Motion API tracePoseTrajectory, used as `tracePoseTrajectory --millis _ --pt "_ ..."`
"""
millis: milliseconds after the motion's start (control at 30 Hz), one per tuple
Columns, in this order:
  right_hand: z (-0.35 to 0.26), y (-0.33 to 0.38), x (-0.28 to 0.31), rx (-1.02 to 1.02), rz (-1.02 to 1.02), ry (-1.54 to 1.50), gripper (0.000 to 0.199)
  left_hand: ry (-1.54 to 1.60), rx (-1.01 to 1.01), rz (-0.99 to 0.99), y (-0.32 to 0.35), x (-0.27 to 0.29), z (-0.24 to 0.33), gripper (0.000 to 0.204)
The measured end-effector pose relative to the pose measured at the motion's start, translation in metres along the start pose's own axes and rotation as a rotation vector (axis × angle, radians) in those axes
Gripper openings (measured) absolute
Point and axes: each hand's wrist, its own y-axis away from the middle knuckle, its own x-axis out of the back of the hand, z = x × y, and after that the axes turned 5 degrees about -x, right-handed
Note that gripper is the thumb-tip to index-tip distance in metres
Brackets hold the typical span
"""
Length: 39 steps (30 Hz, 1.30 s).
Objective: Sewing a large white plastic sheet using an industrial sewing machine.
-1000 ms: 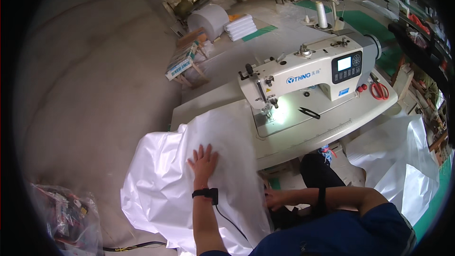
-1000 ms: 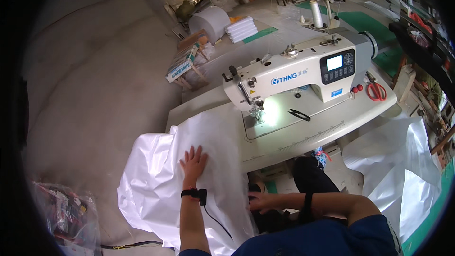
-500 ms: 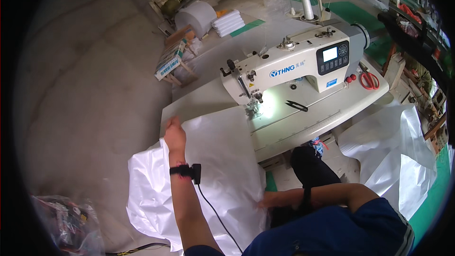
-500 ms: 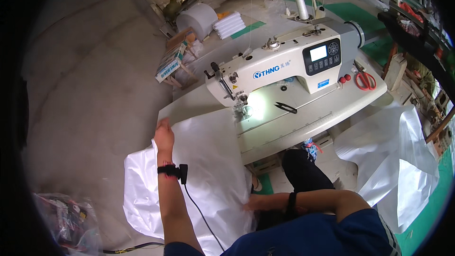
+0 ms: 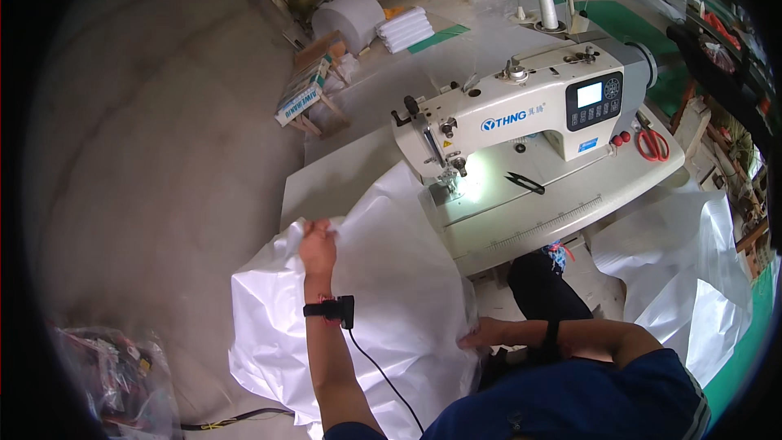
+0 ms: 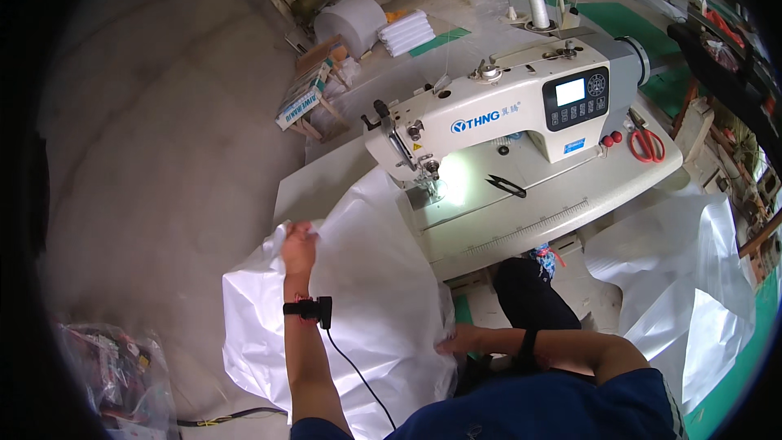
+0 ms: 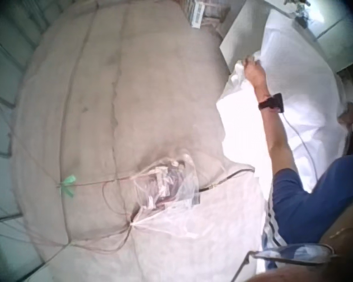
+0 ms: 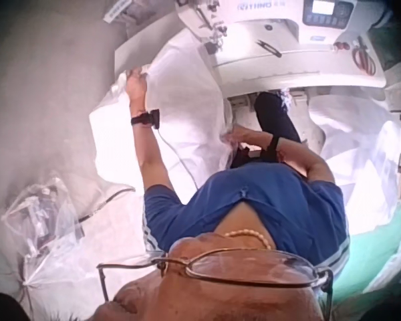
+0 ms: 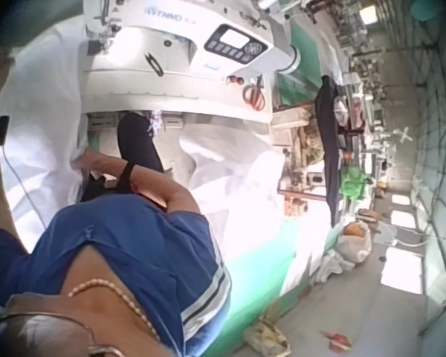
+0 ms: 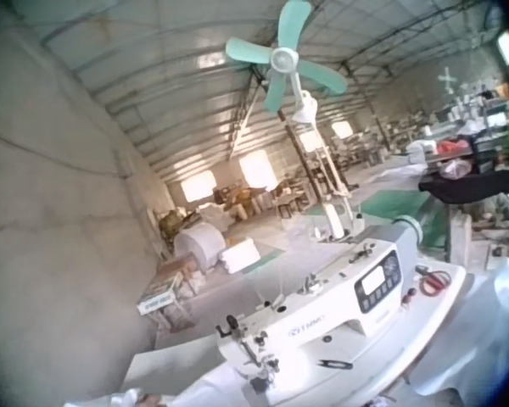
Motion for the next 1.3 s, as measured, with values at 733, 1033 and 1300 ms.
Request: tracePoseTrajectory --millis 733,1033,1300 --pt "0.020 0.011 0.055 0.030 0.216 -0.190 0.035 0.148 -0.078 -0.517 0.023 -0.025 0.073 0.030" --pt "-0.107 0.103 0.104 0.986 0.542 -0.499 0.032 0.199 -0.743 0.326 0.030 0.145 0.176 0.012" --pt "-0.158 0.154 0.083 0.995 0.478 -0.170 0.023 0.881 -0.536 -0.320 0.038 0.200 0.173 0.028"
